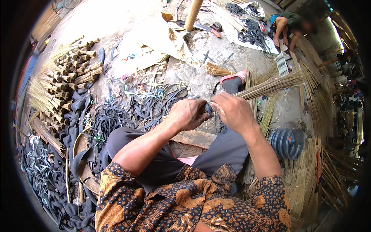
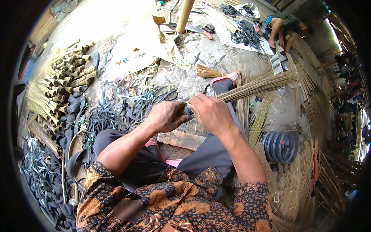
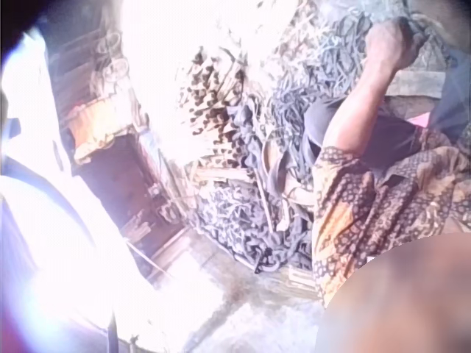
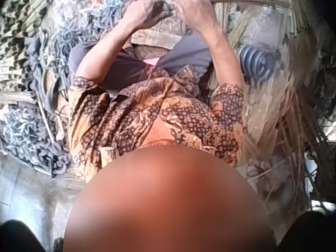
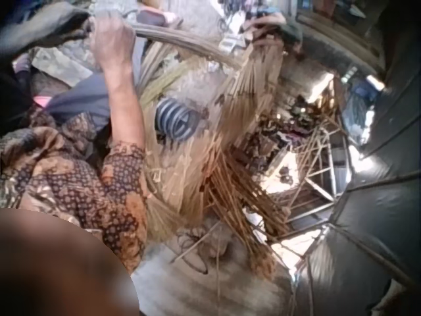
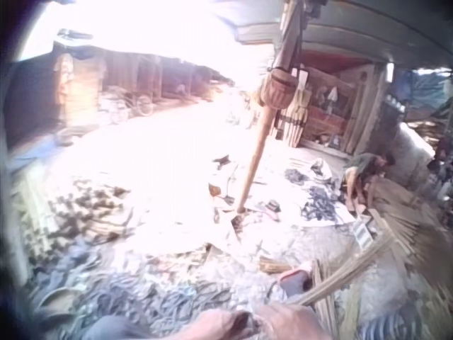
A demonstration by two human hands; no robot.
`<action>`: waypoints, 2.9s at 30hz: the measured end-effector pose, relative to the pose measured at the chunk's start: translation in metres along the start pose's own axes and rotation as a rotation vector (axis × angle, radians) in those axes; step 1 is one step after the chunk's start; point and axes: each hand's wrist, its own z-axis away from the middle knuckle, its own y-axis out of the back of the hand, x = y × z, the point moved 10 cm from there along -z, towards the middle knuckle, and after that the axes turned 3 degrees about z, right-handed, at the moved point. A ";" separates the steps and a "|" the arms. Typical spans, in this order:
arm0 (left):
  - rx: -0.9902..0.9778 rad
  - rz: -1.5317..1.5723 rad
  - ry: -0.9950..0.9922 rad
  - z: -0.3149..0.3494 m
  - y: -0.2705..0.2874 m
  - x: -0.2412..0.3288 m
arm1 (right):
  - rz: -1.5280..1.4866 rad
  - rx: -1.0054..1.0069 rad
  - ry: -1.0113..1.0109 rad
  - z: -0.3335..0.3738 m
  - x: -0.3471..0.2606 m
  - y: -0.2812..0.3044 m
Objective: The person gathers bundles of dried broom sticks, aligns them, and ties them with rubber bands. The person repeatedly picks up sticks, aligns them, and secures them with a rubber band before placing the finished bundle aside.
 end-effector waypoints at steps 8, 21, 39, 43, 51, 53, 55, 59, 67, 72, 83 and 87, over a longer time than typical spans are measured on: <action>-0.002 0.332 0.199 -0.006 -0.004 -0.024 | -0.337 -0.019 -0.121 0.018 0.020 -0.022; 0.162 0.940 0.214 -0.022 0.018 -0.001 | -0.417 0.560 -0.292 0.036 0.028 -0.011; 0.107 0.869 0.087 -0.024 0.021 0.007 | -0.084 0.668 -0.331 0.026 0.022 0.017; 0.125 1.021 0.016 -0.023 0.023 0.014 | -0.219 0.633 -0.238 0.033 0.025 0.015; 0.158 0.966 -0.125 -0.024 0.035 0.043 | -1.120 0.312 -0.464 0.051 0.001 -0.077; 0.205 1.137 -0.099 -0.026 0.044 0.040 | -0.953 0.198 -0.573 0.058 -0.007 -0.091; 0.215 1.338 0.026 -0.026 0.042 0.029 | -1.168 0.165 -0.504 0.060 -0.020 -0.095; -0.164 1.627 -0.212 -0.011 0.028 0.073 | -1.917 -0.325 -0.254 0.075 -0.065 -0.104; 0.373 1.246 -0.017 -0.003 0.043 0.057 | -1.044 0.176 -0.309 0.081 -0.010 -0.075; 0.252 1.241 -0.138 -0.002 0.033 0.093 | -1.449 -0.282 -0.260 0.092 -0.027 -0.111; 0.611 1.026 -0.100 0.010 0.056 0.056 | -0.999 0.228 -0.747 0.200 0.132 -0.126; 0.514 0.893 0.117 0.017 -0.047 -0.015 | -1.107 0.366 -0.836 0.236 0.159 -0.146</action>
